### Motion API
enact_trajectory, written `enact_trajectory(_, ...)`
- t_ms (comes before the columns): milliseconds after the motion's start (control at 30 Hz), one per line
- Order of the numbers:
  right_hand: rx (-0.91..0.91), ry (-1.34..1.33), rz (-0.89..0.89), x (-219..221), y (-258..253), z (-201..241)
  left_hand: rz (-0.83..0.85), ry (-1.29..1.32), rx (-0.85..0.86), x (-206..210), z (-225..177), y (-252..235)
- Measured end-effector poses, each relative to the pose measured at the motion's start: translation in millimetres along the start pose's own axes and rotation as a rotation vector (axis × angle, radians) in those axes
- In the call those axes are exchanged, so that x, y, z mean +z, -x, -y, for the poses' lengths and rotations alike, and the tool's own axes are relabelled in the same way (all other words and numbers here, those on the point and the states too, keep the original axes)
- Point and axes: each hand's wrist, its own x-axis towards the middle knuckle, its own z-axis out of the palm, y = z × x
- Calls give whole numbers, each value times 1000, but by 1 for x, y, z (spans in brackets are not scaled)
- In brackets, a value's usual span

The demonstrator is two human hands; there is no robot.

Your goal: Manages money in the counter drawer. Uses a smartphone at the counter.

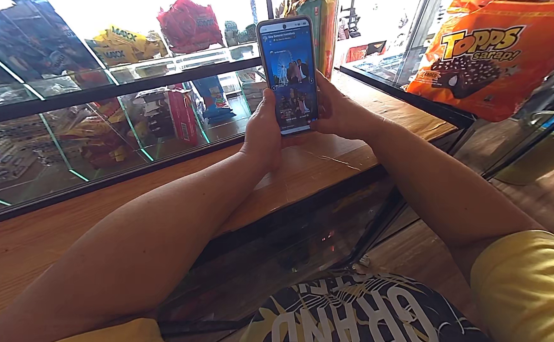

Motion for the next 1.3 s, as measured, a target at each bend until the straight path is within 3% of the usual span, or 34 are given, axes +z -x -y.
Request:
enact_trajectory(967, -53, -5, 14, -1, -1, -3, 13, -19, 10, 0, -1, 1)
enact_trajectory(1300, 10, -22, 2, 1, 1, 2, -5, -14, 8, 1, -1, 2)
